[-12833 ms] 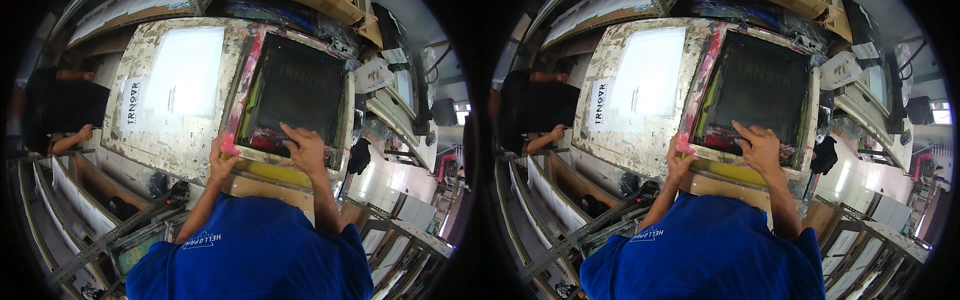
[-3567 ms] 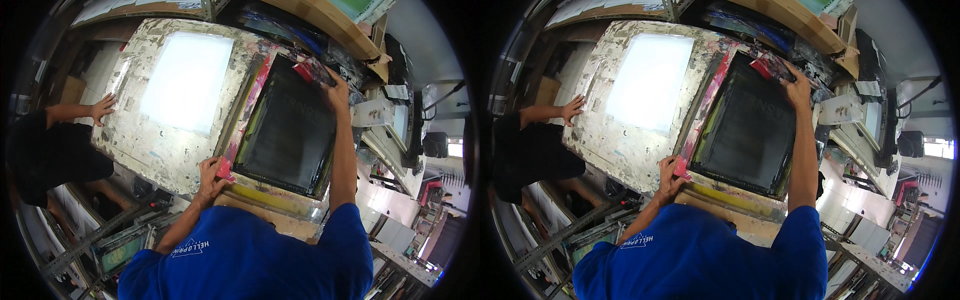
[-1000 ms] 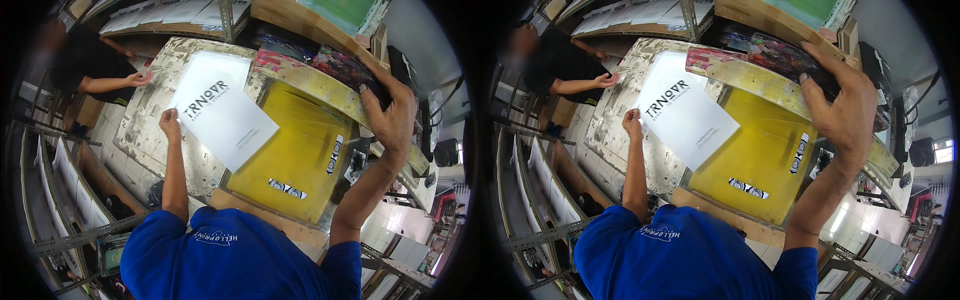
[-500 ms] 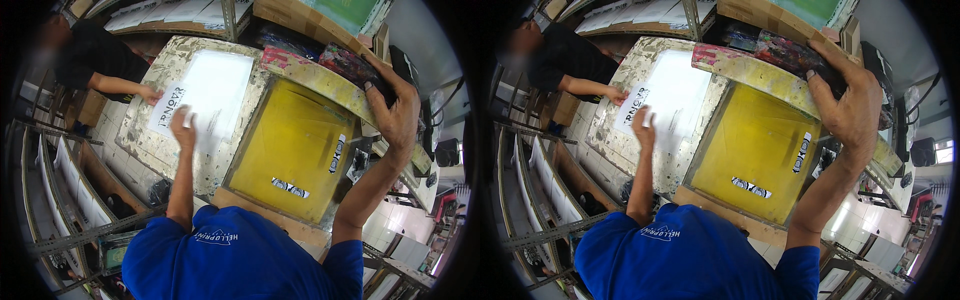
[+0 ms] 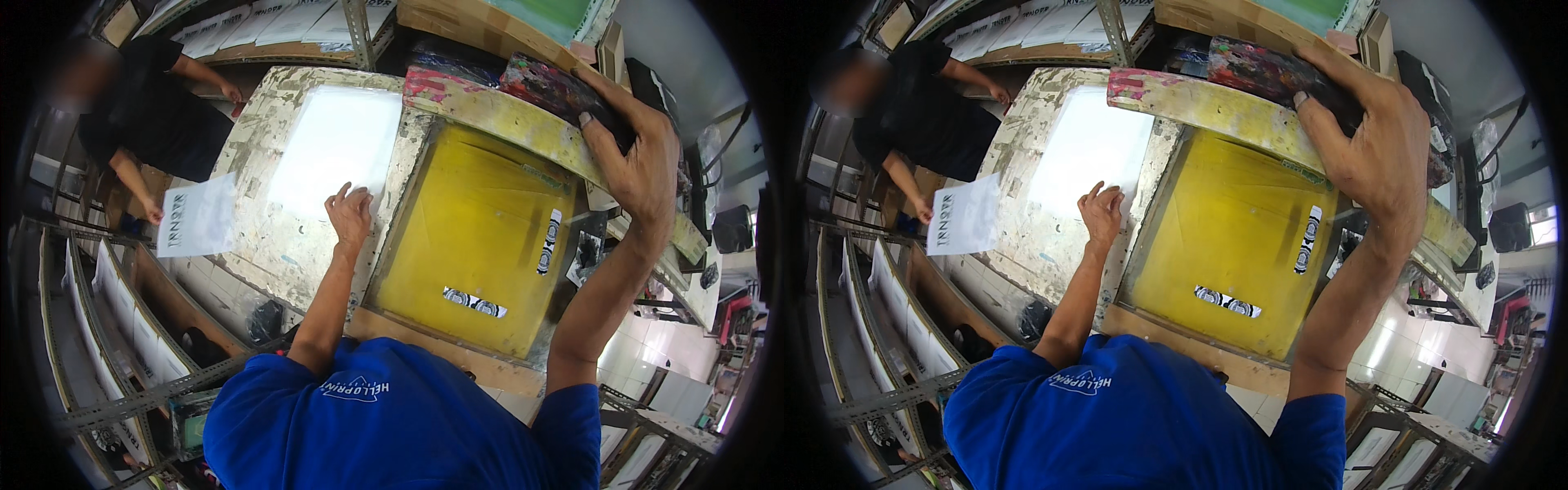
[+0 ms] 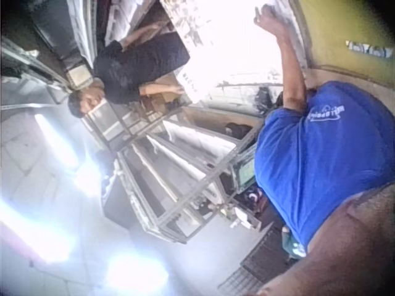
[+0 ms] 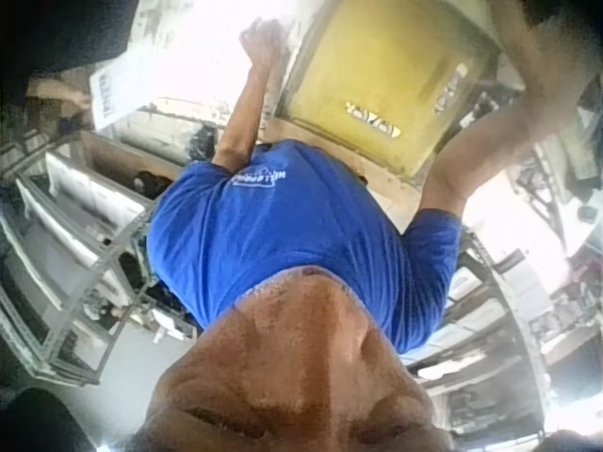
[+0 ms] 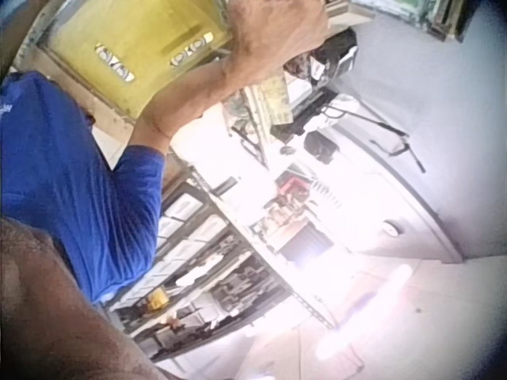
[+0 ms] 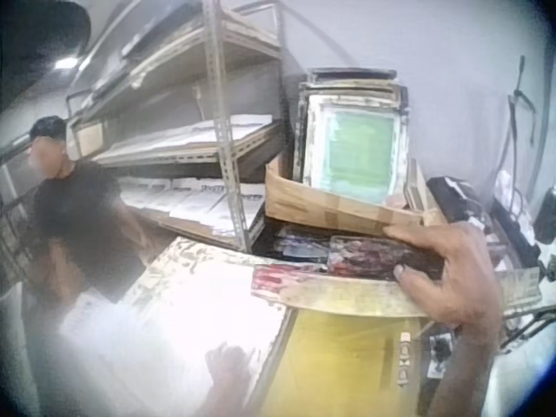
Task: The person performs screen printing by placing sheets of paper on a printing board, lowering a mesh frame, and using a squeegee to spread ink across the stencil.
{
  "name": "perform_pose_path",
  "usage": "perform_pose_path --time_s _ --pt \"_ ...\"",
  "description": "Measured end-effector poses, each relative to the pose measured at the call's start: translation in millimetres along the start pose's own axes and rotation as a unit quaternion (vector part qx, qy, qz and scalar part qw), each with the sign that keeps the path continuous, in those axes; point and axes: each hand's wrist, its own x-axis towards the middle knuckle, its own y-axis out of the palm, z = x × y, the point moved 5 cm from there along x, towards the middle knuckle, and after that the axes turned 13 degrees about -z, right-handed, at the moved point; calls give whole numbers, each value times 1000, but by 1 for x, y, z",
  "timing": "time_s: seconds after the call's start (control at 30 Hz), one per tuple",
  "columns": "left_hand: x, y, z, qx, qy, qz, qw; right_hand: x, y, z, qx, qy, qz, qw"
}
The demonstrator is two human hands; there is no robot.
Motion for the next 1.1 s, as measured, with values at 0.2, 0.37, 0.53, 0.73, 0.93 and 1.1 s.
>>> perform_pose_path --time_s 0.2,0.37,0.53,0.73,0.93,1.1 --pt "8 -14 -60 -197 -3 157 968 -2 1 -2 -10 -16 -11 1000" --pt "-35 -11 -81 2 70 281 957 -4 2 -5 -33 -16 22 999" --pt "-63 38 -96 -49 159 293 941 0 -1 1 8 8 41 999" --pt "-79 88 -174 -102 284 310 901 3 2 -8 -5 5 33 999" --pt "-97 105 -213 -131 322 360 866 10 -4 4 5 -80 -46 996" --pt "-112 99 -228 -114 345 392 845 10 -2 -4 21 -10 -23 999"
